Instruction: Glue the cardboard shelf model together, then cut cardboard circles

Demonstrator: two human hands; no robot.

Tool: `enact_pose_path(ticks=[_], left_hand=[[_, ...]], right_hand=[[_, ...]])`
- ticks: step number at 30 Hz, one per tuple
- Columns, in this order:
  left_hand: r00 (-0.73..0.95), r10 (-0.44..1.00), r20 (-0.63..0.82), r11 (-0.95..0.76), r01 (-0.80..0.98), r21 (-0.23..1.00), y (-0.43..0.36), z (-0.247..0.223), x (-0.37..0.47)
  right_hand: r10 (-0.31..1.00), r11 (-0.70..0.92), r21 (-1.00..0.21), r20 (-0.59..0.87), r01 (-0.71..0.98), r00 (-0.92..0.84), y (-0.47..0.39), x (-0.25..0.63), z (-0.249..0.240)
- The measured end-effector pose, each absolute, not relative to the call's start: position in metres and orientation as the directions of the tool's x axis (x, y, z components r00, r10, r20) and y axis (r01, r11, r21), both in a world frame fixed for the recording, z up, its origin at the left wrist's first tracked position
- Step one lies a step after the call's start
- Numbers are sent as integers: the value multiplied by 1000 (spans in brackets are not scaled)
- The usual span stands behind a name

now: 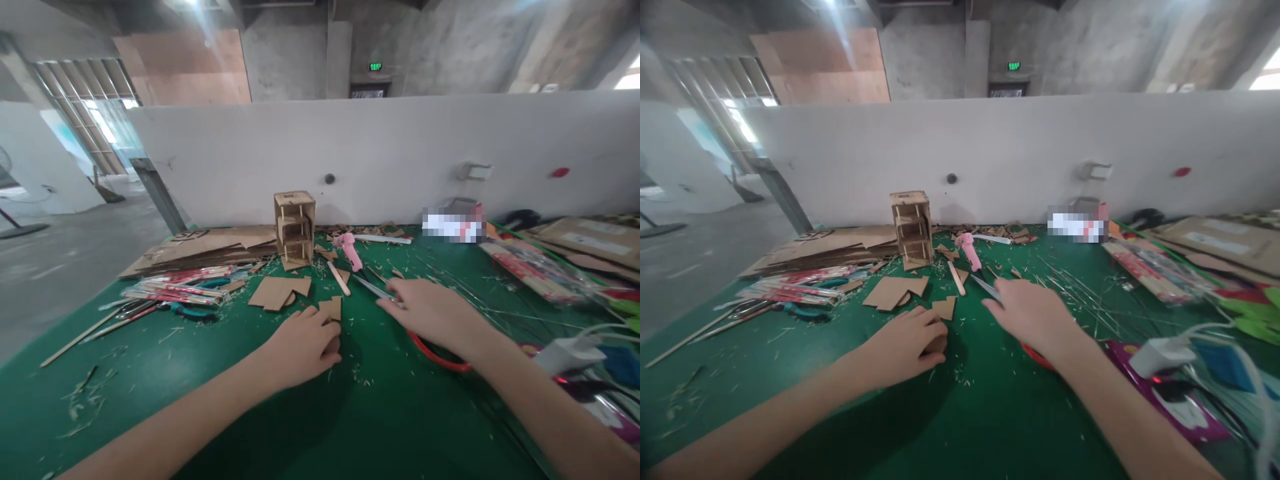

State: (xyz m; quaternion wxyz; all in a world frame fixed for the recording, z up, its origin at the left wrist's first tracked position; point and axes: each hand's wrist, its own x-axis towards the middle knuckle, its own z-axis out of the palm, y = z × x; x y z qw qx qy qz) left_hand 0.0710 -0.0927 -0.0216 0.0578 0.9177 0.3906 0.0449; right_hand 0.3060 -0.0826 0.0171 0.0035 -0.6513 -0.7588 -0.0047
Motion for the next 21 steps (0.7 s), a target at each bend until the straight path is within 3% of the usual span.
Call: enact_pose_path(ticks=[6, 10, 13, 16, 17, 21], left_hand=[[694, 717, -57, -696, 718, -7, -93, -10, 61], [661, 744, -98, -660, 750, 41, -82, -1, 45], [556, 827, 84, -561, 811, 166, -69, -1, 40], [464, 812, 355, -534, 836, 127, -54, -6, 38], [477, 796, 372, -551, 826, 119, -49, -8, 37], [577, 771, 269, -632, 742, 221, -45, -14, 38]], right_hand=[[968, 237, -27, 93, 971, -234, -30, 239, -18], [974, 218, -91, 90, 972, -210, -13, 233, -30], [965, 247, -175, 139, 953, -224, -20, 240, -21], [934, 352, -289, 177, 890, -312, -35, 249, -7], [926, 376, -345, 185, 860, -330, -41, 251, -4], [955, 263, -848, 161, 460, -250, -56, 254, -2]])
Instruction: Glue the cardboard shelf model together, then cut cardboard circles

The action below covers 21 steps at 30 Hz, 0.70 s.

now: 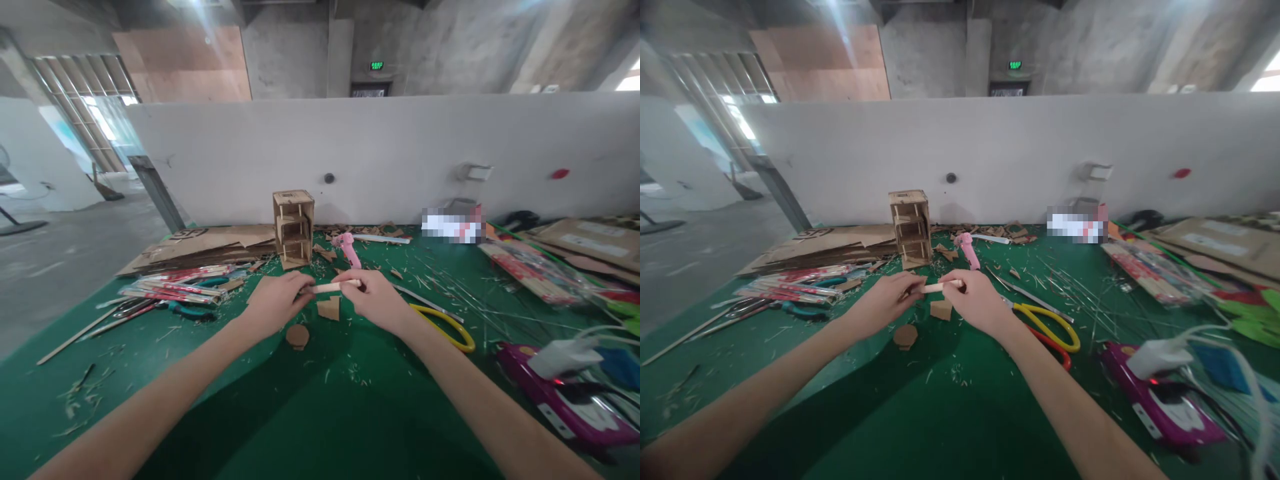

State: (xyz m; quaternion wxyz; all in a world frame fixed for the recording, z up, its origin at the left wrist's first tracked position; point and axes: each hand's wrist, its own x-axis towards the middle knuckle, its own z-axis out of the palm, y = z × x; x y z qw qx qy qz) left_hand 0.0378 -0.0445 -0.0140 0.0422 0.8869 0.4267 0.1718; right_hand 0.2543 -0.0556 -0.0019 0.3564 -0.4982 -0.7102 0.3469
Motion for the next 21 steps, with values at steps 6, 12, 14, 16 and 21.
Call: enact_pose_path(ticks=[6, 12, 14, 16, 21], left_hand=[[627, 755, 193, -654, 701, 283, -68, -18, 59], [745, 652, -142, -613, 628, 478, -68, 6, 61], [771, 601, -209, -590, 605, 534, -63, 14, 53], [794, 539, -280, -572, 589, 571, -58, 17, 40], [681, 613, -400, -406, 706, 580, -42, 17, -1]], right_hand=[[936, -62, -983, 3, -173, -352, -68, 240, -30], [978, -80, -894, 15, -440, -210, -79, 214, -64], [979, -72, -883, 25, -463, -200, -80, 210, -67], [987, -40, -876, 40, -480, -156, -78, 213, -66], [991, 134, -894, 119, -427, 63, -65, 238, -61]])
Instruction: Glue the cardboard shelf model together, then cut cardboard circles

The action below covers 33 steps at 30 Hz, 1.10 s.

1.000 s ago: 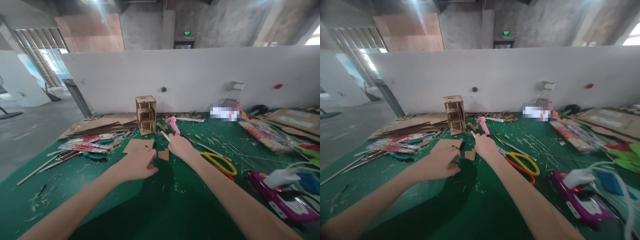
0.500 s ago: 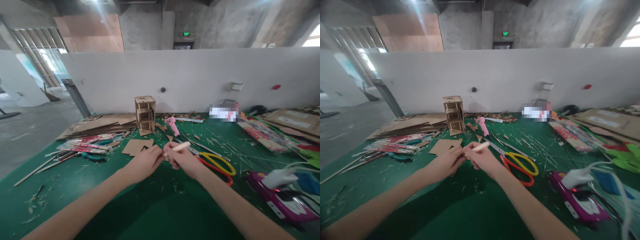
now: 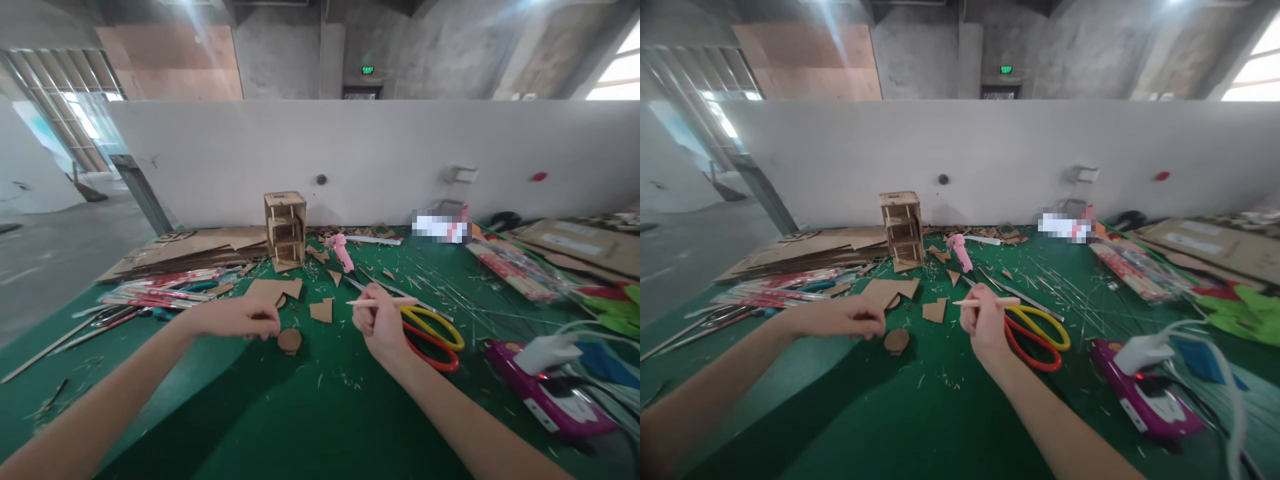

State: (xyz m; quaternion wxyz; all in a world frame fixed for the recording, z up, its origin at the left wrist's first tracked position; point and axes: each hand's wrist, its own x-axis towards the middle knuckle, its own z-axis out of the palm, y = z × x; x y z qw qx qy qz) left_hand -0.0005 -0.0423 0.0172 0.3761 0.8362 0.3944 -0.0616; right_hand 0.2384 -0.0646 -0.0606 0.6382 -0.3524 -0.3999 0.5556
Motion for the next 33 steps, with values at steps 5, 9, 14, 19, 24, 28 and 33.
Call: enact_pose_path(ticks=[5, 9, 14, 19, 24, 28, 33], left_hand=[[618, 783, -76, -530, 725, 440, -35, 4, 11], [624, 776, 88, -627, 749, 214, -41, -25, 38], [517, 822, 238, -565, 795, 222, -42, -56, 53], [469, 858, 210, -513, 814, 274, -38, -59, 59], [417, 883, 214, -466, 833, 300, -40, -56, 62], [410, 884, 222, -461, 842, 281, -42, -59, 62], [406, 881, 241, -464, 840, 280, -43, -62, 63]], right_hand=[[992, 124, -991, 126, -56, -30, -53, 239, -66], [995, 75, -982, 61, 173, -83, -43, 240, -75], [988, 64, -963, 25, 263, -150, -39, 246, -74], [978, 97, -935, 25, 342, -208, -45, 245, -65], [978, 129, -912, 53, 389, -200, -46, 245, -66], [979, 157, -897, 85, 413, -187, -45, 245, -68], [976, 182, -885, 108, 428, -191, -43, 246, -69]])
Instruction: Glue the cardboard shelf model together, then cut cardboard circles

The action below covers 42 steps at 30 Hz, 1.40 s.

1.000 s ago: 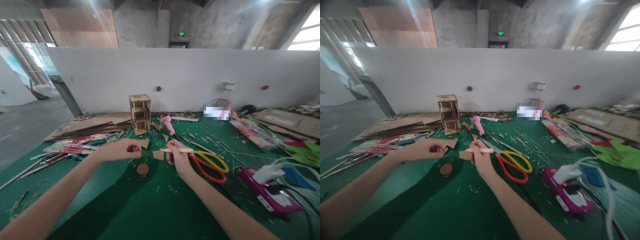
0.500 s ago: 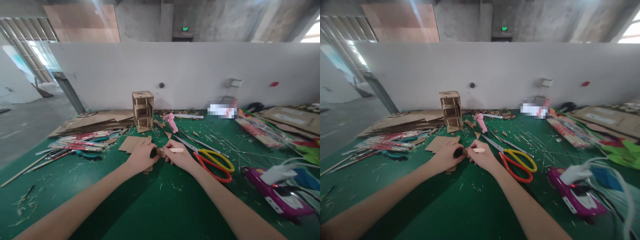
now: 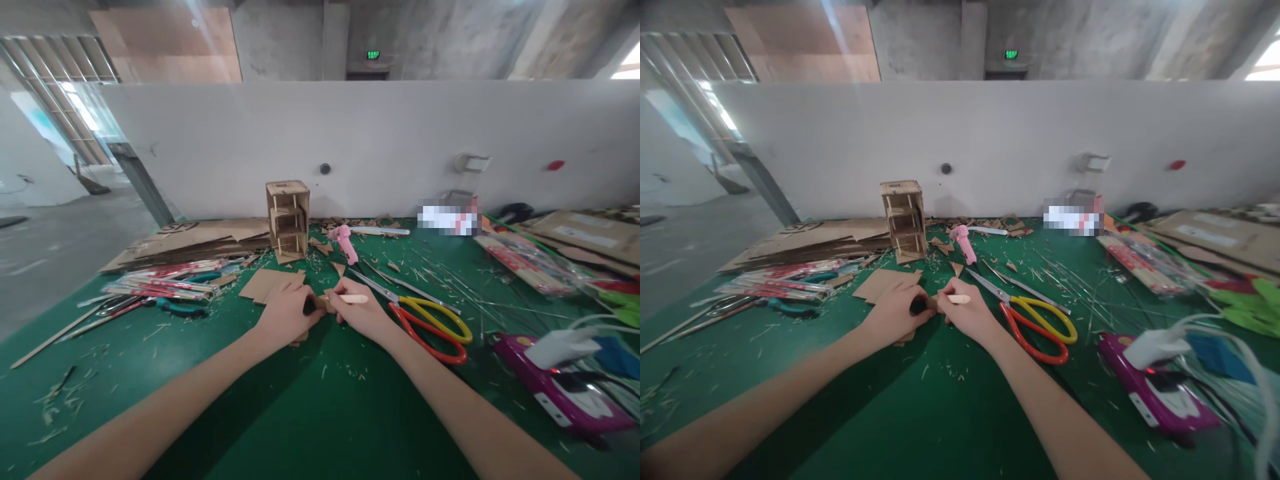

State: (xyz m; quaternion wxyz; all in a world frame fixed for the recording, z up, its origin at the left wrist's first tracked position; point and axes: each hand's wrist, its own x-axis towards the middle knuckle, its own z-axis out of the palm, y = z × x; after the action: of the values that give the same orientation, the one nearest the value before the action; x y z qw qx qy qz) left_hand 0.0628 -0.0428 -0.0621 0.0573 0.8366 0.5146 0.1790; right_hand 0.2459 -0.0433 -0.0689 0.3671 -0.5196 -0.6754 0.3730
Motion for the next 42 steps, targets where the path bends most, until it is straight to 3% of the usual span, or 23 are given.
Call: enact_pose_path(ticks=[33, 42], left_hand=[[467, 868, 169, -496, 811, 310, -44, -54, 65], [361, 908, 214, -415, 848, 330, -46, -65, 73]], right_hand=[[946, 233, -882, 108, 409, -307, -41, 251, -67], [948, 223, -873, 91, 433, -304, -37, 252, -71]])
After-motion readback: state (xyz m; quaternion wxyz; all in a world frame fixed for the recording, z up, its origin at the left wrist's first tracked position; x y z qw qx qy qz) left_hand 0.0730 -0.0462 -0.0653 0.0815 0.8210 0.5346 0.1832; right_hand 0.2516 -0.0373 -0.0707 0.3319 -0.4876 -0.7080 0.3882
